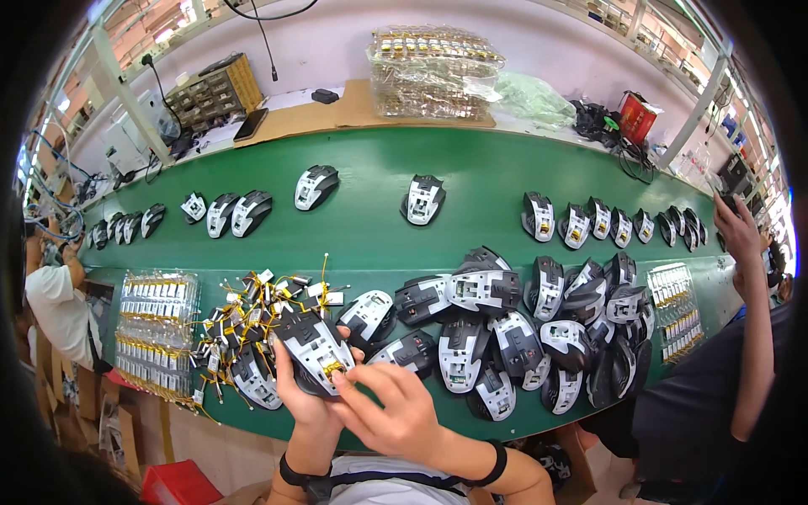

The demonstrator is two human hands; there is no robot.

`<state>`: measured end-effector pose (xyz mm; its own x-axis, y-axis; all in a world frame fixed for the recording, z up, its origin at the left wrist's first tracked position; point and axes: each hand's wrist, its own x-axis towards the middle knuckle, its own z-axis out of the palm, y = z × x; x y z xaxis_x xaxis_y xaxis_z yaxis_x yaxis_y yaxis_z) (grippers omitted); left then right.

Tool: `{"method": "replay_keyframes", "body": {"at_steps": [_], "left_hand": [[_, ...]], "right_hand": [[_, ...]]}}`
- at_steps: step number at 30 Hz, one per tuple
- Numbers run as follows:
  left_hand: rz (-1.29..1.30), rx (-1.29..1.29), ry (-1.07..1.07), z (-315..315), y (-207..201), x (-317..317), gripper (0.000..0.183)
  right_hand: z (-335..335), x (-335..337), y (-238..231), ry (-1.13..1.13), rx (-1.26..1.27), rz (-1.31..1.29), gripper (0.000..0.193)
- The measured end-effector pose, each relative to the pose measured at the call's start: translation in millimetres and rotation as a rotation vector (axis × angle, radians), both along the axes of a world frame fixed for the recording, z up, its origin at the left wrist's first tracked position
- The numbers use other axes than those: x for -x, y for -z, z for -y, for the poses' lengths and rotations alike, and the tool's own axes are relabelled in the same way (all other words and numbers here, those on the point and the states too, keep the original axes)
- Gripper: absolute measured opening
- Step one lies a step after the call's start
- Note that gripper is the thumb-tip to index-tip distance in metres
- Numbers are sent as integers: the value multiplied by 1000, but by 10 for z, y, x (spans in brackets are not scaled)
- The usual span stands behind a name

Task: The person assembles computer mice at a green workbench. They pick up a mouse shell, insert a small yellow cable into the internal connector, and place the finished unit on the table. This process is repeated for multiple units throughout the clip.

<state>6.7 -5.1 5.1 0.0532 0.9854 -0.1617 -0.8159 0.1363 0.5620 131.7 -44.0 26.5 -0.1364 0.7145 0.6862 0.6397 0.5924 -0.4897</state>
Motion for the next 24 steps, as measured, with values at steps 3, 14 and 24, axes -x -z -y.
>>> {"method": "replay_keyframes", "body": {"at_steps": [3, 14, 24], "left_hand": [[50, 87, -16, 7, -32, 12, 66], [-14, 146, -66, -121, 26, -86, 57], [-40, 7, 221, -219, -73, 47, 64]], "right_hand": [[70, 55, 26, 67, -58, 173, 45], [34, 107, 179, 154, -57, -20, 39], [-79, 104, 127, 154, 3, -285, 32]]}}
